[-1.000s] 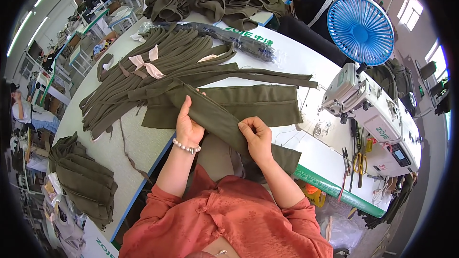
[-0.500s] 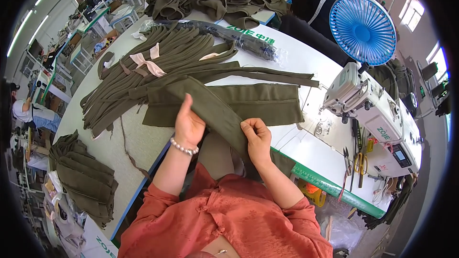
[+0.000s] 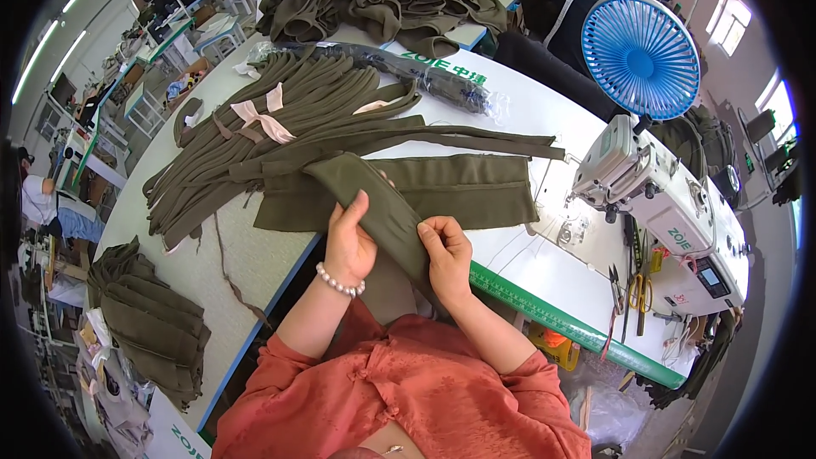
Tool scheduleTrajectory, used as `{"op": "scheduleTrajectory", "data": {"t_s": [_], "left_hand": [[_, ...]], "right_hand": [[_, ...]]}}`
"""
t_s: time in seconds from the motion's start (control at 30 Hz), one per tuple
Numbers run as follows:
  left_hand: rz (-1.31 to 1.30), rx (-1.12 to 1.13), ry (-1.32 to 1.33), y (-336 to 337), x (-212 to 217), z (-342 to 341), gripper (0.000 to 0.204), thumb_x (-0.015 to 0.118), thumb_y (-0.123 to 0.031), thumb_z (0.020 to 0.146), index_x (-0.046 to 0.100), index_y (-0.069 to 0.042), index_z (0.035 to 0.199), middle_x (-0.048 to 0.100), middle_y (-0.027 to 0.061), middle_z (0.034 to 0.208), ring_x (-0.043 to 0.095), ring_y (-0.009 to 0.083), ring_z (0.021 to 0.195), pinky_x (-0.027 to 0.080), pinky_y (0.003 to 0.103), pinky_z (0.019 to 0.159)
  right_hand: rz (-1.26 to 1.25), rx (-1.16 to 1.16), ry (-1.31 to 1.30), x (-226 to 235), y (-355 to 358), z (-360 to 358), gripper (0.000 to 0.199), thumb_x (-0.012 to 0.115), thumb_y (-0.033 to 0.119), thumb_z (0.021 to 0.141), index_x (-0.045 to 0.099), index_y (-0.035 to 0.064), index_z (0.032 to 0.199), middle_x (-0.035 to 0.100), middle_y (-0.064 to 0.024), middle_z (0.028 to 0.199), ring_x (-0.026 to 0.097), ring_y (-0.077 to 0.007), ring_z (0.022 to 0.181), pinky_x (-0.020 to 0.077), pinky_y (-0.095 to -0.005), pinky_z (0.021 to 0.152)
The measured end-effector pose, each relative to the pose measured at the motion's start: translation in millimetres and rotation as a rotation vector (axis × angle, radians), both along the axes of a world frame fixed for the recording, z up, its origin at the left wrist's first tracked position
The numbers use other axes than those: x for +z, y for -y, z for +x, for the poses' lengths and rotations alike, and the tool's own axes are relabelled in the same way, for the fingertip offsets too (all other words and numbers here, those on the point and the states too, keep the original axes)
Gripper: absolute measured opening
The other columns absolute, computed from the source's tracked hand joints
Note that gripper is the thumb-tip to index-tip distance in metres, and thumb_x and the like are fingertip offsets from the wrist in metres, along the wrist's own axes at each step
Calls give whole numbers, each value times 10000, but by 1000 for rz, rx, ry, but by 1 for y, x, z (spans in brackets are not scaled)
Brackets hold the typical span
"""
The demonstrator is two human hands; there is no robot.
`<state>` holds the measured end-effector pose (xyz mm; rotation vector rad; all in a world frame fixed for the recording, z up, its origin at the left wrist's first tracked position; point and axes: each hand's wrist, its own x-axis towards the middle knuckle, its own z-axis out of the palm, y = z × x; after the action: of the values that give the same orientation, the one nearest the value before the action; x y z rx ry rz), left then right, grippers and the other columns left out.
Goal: Sewing fabric straps using a sewing machine.
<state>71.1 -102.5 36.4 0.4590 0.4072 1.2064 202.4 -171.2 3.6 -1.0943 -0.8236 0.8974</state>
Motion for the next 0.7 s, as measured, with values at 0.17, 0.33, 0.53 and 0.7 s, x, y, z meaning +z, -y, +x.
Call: {"op": "scheduleTrajectory", "data": {"t_s": [0.17, 0.33, 0.53, 0.7], "left_hand": [[87, -55, -256, 30, -4, 12, 324, 587, -12, 870, 516, 16, 1186, 569, 110, 1208, 554, 202, 1083, 452, 333, 932], [40, 20, -211, 29, 2, 11, 305, 598, 2, 858, 541, 23, 1156, 575, 127, 1208, 553, 208, 1093, 450, 336, 936], [61, 28, -205, 28, 15, 8, 282, 621, 4, 844, 564, 10, 1120, 586, 136, 1185, 562, 201, 1076, 454, 325, 927], [147, 37, -282, 32, 11, 12, 263, 640, 1, 832, 581, 2, 1088, 604, 139, 1149, 582, 191, 1035, 462, 317, 910]], "right_hand": [[52, 18, -31, 9, -1, -8, 42, 576, 47, 900, 569, 16, 872, 547, 36, 776, 451, -33, 721, 377, -175, 660], [81, 25, -35, 17, -1, -12, 36, 574, 42, 900, 568, 15, 877, 555, 25, 785, 457, -37, 723, 382, -178, 660], [116, 39, 0, 24, -7, -14, 27, 574, 36, 898, 567, 12, 887, 561, 18, 796, 463, -40, 734, 391, -182, 669], [173, 29, -6, 25, -11, -18, 31, 582, 34, 895, 566, 8, 893, 566, 14, 807, 469, -44, 743, 399, -185, 683]]}}
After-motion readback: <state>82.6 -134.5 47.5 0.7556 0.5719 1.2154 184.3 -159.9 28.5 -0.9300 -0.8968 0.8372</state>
